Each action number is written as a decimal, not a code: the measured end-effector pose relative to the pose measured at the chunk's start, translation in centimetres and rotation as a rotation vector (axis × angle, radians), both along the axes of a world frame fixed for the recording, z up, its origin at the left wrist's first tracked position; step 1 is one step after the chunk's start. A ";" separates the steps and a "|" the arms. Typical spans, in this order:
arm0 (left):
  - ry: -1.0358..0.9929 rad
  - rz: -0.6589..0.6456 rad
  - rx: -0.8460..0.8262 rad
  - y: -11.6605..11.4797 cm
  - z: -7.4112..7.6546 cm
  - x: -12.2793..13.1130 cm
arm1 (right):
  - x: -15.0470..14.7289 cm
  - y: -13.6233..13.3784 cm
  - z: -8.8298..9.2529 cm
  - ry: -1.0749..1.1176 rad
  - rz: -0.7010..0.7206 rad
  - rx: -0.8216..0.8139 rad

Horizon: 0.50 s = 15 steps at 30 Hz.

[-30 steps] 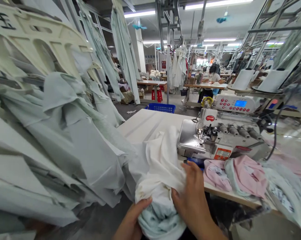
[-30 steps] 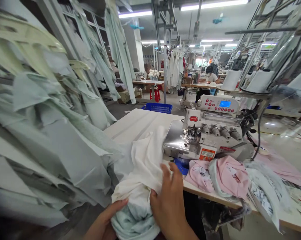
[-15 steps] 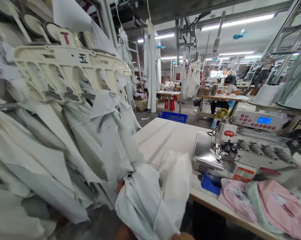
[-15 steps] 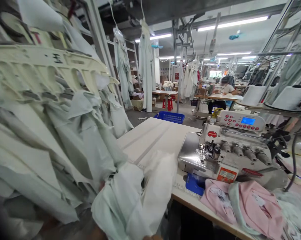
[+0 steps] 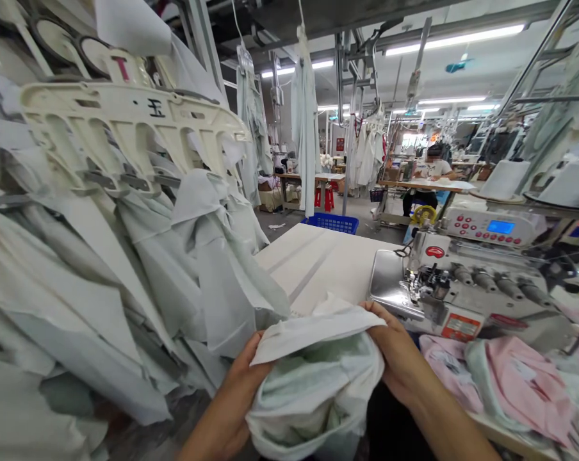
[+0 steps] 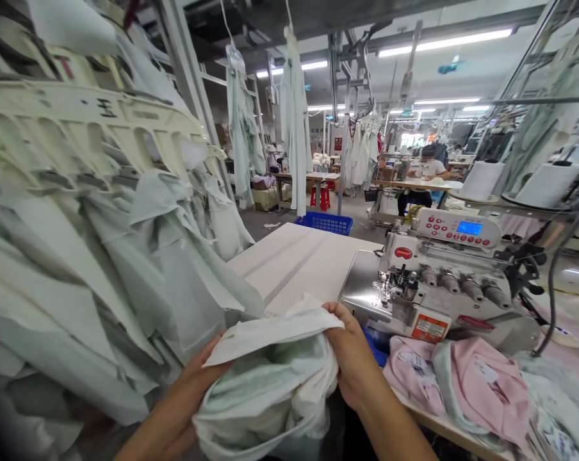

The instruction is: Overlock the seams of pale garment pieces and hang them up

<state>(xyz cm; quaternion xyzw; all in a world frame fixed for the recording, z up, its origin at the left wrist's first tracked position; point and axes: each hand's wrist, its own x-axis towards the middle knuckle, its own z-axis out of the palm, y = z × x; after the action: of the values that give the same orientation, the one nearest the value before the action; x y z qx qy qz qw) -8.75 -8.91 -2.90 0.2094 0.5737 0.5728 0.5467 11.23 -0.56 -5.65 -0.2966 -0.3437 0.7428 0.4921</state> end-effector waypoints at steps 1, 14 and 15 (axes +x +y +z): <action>-0.055 -0.034 -0.020 -0.4 0.5 0.1 | 0.3 0.0 0.4 0.042 -0.007 -0.031; 0.206 -0.303 -0.100 -0.4 1.4 0.8 | 1.1 -0.5 1.1 0.203 -0.089 -0.125; 0.482 -0.260 0.014 -0.2 1.4 0.3 | 1.2 -0.7 0.7 0.149 -0.087 -0.065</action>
<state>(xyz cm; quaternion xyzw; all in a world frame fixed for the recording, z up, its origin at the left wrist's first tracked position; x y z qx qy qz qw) -8.44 -9.09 -1.51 0.4155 0.6516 0.4353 0.4619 12.44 -1.29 -4.93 -0.2711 -0.2687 0.7513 0.5383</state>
